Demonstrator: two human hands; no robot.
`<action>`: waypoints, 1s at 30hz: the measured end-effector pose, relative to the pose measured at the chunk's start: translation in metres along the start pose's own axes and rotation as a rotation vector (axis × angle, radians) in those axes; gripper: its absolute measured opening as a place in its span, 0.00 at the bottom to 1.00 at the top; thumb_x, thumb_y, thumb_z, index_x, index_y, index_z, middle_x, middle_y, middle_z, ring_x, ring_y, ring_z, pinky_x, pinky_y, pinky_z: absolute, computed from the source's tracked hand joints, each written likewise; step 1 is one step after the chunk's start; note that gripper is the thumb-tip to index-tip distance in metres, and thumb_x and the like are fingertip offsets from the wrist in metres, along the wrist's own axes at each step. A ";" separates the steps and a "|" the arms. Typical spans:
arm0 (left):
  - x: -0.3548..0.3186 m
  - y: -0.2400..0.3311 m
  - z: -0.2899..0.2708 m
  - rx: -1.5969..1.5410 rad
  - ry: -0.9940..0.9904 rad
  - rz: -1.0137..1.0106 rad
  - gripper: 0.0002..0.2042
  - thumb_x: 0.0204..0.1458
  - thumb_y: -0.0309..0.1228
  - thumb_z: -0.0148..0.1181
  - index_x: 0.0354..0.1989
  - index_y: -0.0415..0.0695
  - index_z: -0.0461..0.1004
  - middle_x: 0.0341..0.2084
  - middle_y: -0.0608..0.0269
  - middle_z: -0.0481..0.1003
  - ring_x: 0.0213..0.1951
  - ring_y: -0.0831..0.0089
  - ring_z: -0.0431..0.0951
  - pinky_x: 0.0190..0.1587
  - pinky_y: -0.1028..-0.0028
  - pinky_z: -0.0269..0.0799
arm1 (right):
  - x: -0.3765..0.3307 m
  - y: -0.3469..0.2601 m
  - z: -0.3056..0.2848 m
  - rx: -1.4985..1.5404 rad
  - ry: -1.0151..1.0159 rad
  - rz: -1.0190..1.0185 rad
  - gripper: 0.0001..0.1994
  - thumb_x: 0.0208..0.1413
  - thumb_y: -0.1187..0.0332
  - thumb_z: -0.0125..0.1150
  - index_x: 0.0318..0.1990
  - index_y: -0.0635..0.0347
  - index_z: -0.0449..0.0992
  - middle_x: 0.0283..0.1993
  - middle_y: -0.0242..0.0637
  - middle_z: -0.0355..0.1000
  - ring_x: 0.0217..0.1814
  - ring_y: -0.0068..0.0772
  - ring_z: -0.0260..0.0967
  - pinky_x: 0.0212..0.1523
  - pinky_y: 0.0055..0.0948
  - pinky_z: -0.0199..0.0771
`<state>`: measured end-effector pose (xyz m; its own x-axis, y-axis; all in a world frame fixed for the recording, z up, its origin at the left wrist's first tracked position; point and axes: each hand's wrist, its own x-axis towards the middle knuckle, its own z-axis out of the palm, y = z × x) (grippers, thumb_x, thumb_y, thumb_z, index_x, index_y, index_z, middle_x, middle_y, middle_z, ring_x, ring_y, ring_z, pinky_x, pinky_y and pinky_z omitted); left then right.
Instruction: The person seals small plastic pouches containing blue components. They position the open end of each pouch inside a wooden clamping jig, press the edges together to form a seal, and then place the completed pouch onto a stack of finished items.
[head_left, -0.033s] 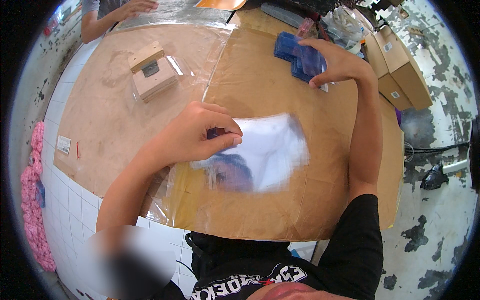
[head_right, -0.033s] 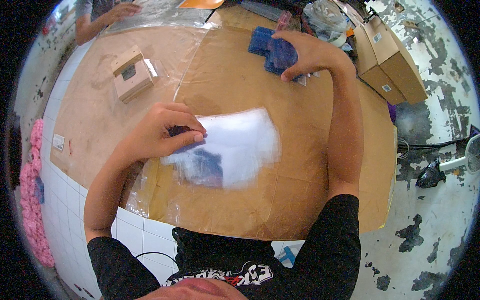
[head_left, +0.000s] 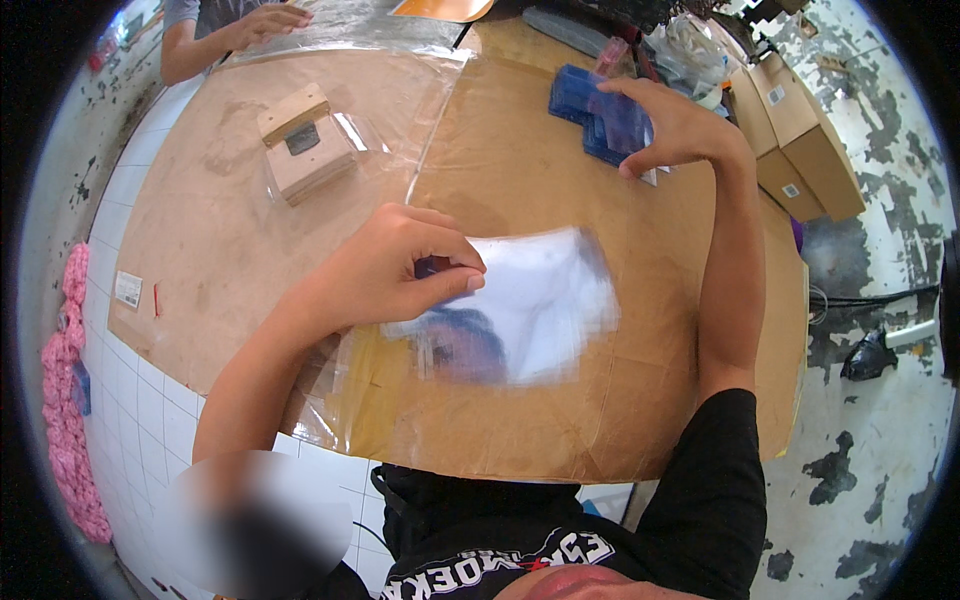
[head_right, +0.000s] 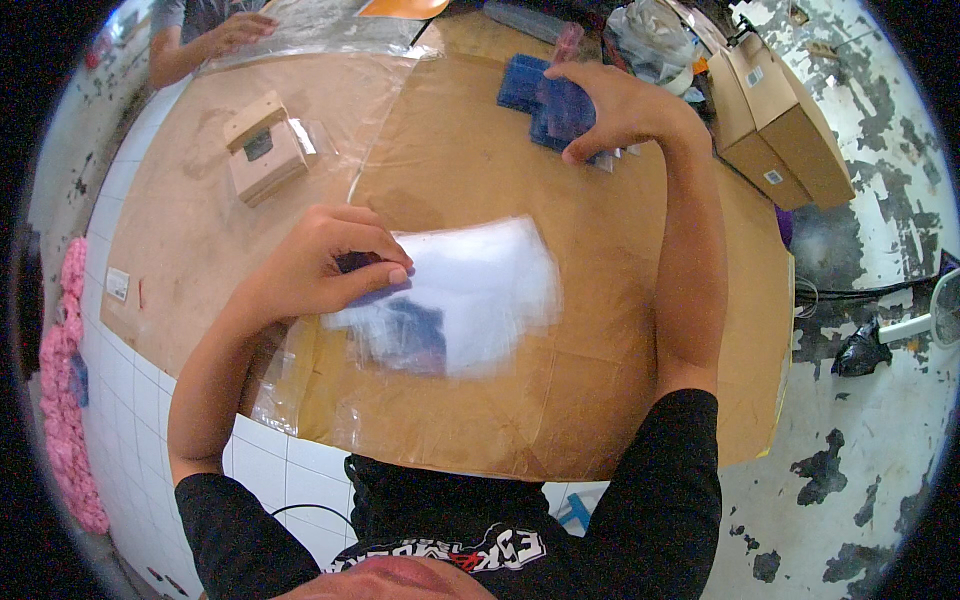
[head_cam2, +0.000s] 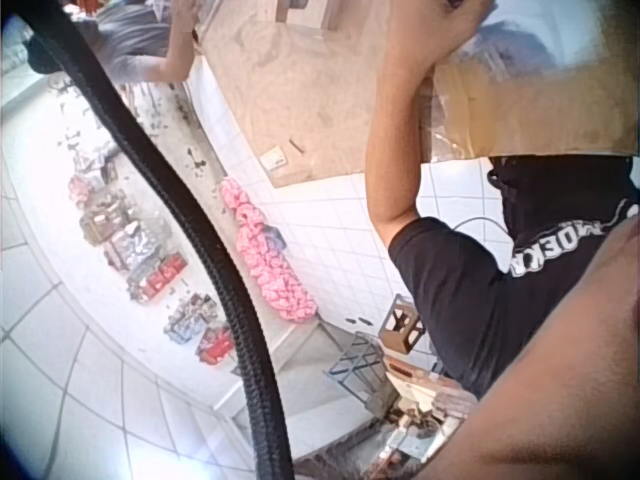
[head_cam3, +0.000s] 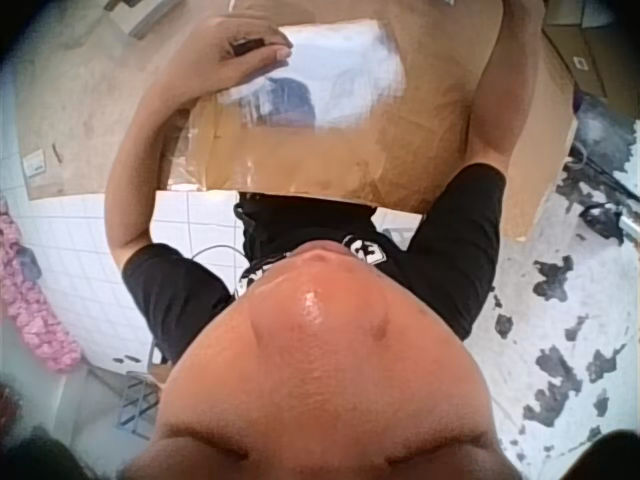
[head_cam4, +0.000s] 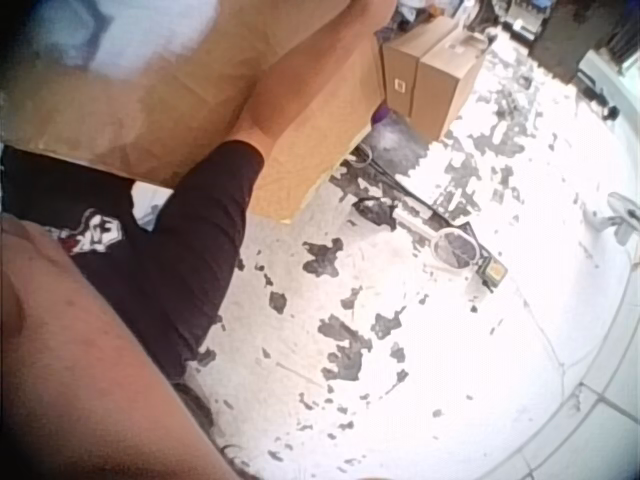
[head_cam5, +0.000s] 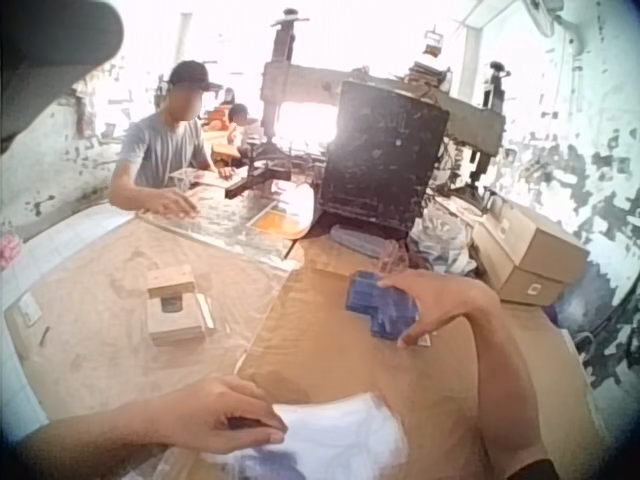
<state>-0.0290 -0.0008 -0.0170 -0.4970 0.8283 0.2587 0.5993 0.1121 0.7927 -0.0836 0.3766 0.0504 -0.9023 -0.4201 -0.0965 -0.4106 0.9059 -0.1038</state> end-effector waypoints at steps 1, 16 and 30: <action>0.001 0.000 0.000 -0.001 0.000 0.004 0.05 0.54 0.28 0.66 0.31 0.39 0.82 0.28 0.58 0.80 0.32 0.66 0.80 0.35 0.69 0.74 | -0.001 0.001 -0.001 -0.017 -0.001 -0.007 0.52 0.34 0.58 0.79 0.71 0.56 0.59 0.67 0.48 0.63 0.71 0.48 0.58 0.71 0.37 0.57; -0.004 0.011 -0.001 -1.046 0.262 -0.210 0.29 0.66 0.45 0.51 0.67 0.35 0.60 0.50 0.53 0.75 0.41 0.67 0.83 0.43 0.73 0.78 | -0.022 -0.162 -0.022 -0.017 0.155 -0.468 0.55 0.30 0.57 0.81 0.71 0.57 0.58 0.63 0.48 0.61 0.65 0.55 0.61 0.65 0.42 0.61; -0.007 0.027 0.023 -0.532 0.299 -0.175 0.10 0.64 0.26 0.49 0.46 0.31 0.70 0.32 0.54 0.82 0.29 0.70 0.86 0.26 0.76 0.75 | -0.010 -0.194 0.030 0.157 0.820 -0.521 0.16 0.40 0.76 0.70 0.42 0.56 0.83 0.34 0.35 0.74 0.33 0.37 0.74 0.32 0.30 0.74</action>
<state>0.0050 0.0085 -0.0101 -0.7594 0.6245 0.1823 0.1373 -0.1200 0.9832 0.0093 0.2032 0.0423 -0.4488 -0.5433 0.7095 -0.8143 0.5757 -0.0743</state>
